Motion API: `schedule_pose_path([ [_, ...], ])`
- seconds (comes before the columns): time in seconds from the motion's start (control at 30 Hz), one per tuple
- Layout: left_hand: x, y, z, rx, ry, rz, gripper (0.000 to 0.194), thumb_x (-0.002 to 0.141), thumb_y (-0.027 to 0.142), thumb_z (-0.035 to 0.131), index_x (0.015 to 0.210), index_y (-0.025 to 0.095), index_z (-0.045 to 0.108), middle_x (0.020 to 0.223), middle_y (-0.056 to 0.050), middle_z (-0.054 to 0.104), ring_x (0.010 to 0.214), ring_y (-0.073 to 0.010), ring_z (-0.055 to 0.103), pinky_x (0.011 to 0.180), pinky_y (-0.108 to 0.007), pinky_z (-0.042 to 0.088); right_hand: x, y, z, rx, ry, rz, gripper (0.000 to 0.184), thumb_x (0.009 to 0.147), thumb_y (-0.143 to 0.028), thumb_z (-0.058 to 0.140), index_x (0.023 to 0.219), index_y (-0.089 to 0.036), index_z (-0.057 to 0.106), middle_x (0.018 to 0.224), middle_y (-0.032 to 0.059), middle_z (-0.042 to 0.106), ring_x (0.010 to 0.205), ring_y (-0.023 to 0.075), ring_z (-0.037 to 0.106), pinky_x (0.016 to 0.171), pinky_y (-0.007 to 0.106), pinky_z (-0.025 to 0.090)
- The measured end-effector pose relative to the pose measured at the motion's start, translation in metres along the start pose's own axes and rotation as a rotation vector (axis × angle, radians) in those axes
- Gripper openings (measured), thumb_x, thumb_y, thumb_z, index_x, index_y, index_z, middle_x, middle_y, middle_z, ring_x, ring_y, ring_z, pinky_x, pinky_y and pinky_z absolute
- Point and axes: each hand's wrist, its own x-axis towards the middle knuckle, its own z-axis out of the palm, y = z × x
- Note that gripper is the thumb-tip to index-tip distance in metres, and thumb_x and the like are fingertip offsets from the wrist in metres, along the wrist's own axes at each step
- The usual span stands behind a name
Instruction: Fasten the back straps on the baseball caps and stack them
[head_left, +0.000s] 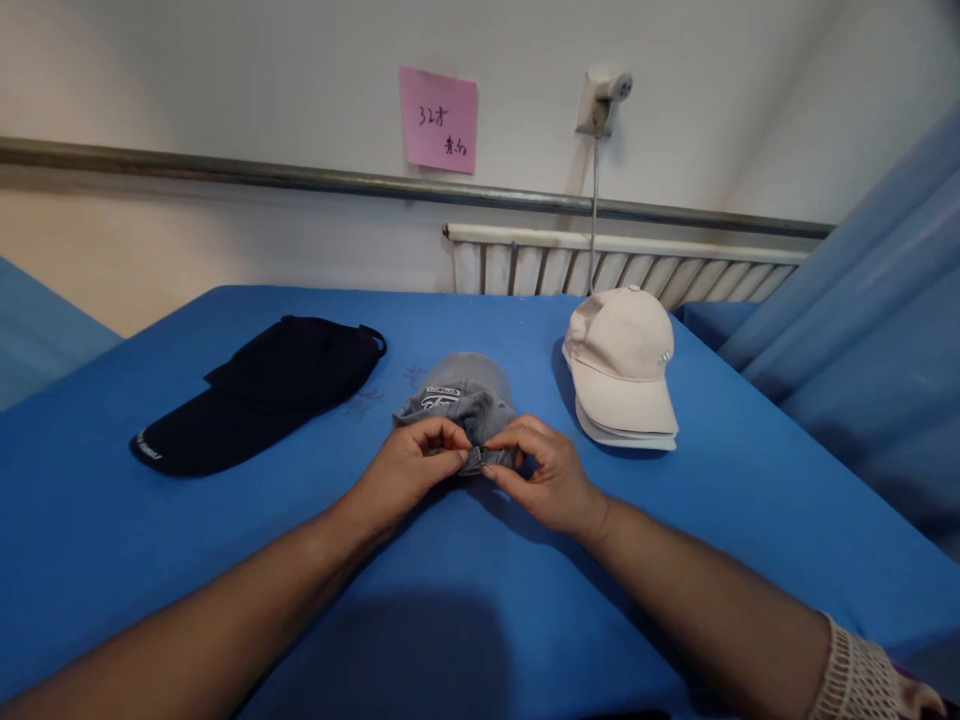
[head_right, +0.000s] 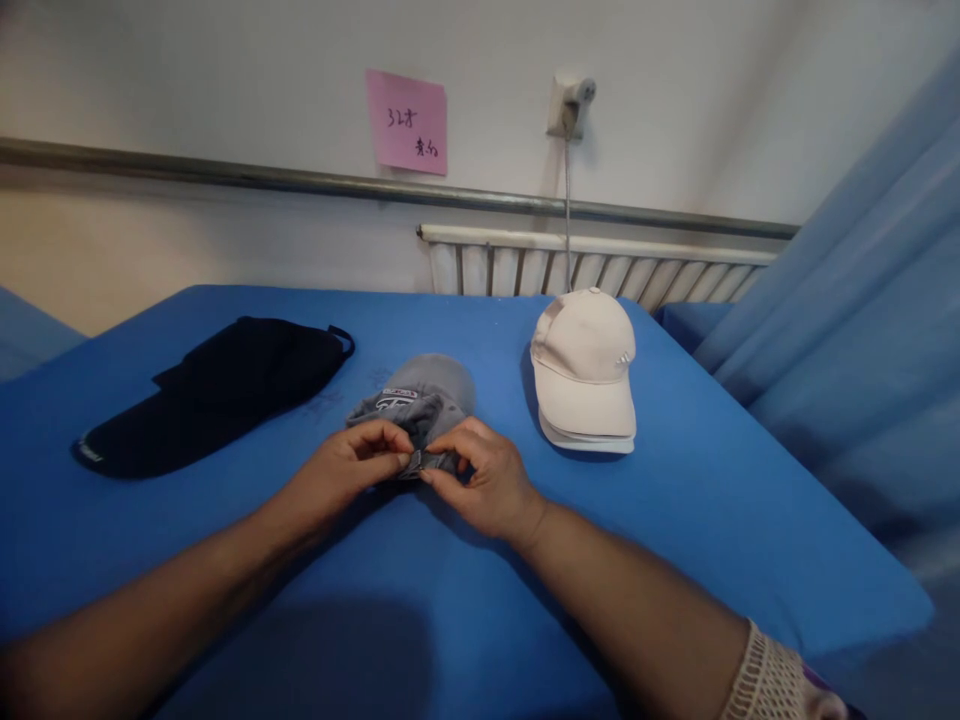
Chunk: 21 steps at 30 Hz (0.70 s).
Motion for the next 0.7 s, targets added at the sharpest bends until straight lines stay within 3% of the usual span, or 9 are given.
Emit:
schedule_pose_path([
  [0.43, -0.0005, -0.0012, -0.0005, 0.027, -0.083, -0.012, 0.019, 0.066, 0.031, 0.078, 0.07, 0.016, 0.067, 0.061, 0.002, 0.057, 0.057, -0.0106, 0.047, 0.055, -0.024, 0.034, -0.0022, 0.0066, -0.0011, 0.013, -0.071, -0.038, 0.019, 0.084, -0.025, 0.071, 0.103, -0.024, 0.067, 0.088, 0.0027, 0.063, 0.073, 0.0138, 0.058, 0.066, 0.028, 0.051],
  [0.7, 0.0014, -0.004, -0.003, -0.021, -0.108, 0.016, 0.021, 0.067, 0.031, 0.079, 0.076, 0.017, 0.067, 0.069, 0.001, 0.062, 0.064, -0.0122, 0.053, 0.061, -0.025, 0.042, -0.001, 0.0071, -0.0027, 0.022, -0.071, -0.01, 0.018, 0.085, -0.028, 0.071, 0.102, -0.024, 0.069, 0.086, 0.0021, 0.063, 0.072, 0.0137, 0.057, 0.066, 0.028, 0.051],
])
